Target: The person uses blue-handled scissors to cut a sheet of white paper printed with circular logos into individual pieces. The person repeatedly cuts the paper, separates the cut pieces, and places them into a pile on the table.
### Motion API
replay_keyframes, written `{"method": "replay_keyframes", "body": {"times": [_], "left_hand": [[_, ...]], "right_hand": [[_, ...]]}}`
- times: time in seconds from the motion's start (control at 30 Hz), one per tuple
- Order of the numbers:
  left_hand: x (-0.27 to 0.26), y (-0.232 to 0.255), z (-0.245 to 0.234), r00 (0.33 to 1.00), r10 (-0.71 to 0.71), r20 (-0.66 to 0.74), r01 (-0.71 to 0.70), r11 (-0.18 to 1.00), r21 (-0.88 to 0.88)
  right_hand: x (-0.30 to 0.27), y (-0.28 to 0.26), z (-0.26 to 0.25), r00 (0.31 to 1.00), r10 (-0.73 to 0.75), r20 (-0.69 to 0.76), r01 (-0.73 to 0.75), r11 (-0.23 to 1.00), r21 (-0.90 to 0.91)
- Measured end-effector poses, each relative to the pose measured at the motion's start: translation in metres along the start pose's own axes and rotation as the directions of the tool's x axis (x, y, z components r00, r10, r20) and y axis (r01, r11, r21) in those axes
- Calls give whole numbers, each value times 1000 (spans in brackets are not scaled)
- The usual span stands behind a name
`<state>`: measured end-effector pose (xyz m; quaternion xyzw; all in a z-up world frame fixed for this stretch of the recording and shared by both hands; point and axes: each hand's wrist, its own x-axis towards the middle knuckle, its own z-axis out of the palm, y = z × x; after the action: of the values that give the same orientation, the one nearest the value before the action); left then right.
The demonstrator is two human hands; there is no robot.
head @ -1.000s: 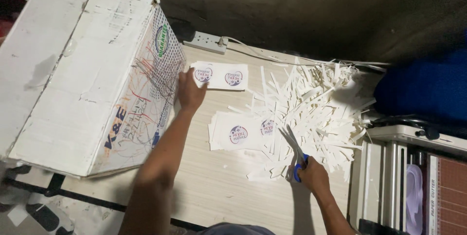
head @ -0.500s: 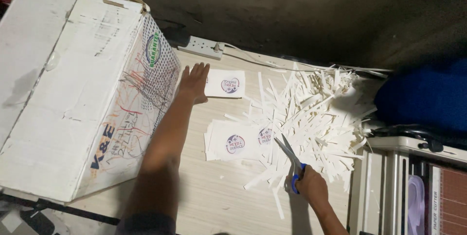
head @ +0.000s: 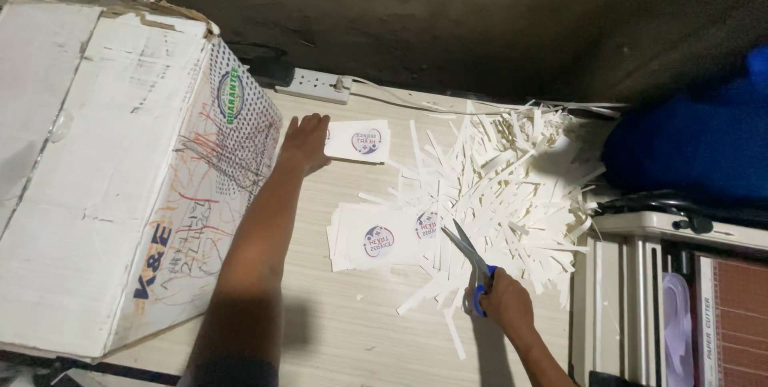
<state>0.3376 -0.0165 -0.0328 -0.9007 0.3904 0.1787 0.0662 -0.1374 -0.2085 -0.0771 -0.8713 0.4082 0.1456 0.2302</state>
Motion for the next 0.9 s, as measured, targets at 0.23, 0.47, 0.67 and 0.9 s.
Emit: {"method": "replay_keyframes", "body": {"times": [0.23,0.47,0.67,0.9], "left_hand": [[-12,52,-41,992,4,129,-5,1000,5],[12,89,-34,985,148,93,-145,989,-36],[43,82,5,986,150,77,-143,986,-88],[30,87,-12,987,161,15,-157,977,-146]], "right_hand": [[-5,-13,-16,993,63,96,-64,998,3],[4,4,3,999,20,49,-20,1000,-13],[-4,-8,-11,998,36,54,-37,999,19],[1,1,0,1000,-28,0,28,1000,-8]]}}
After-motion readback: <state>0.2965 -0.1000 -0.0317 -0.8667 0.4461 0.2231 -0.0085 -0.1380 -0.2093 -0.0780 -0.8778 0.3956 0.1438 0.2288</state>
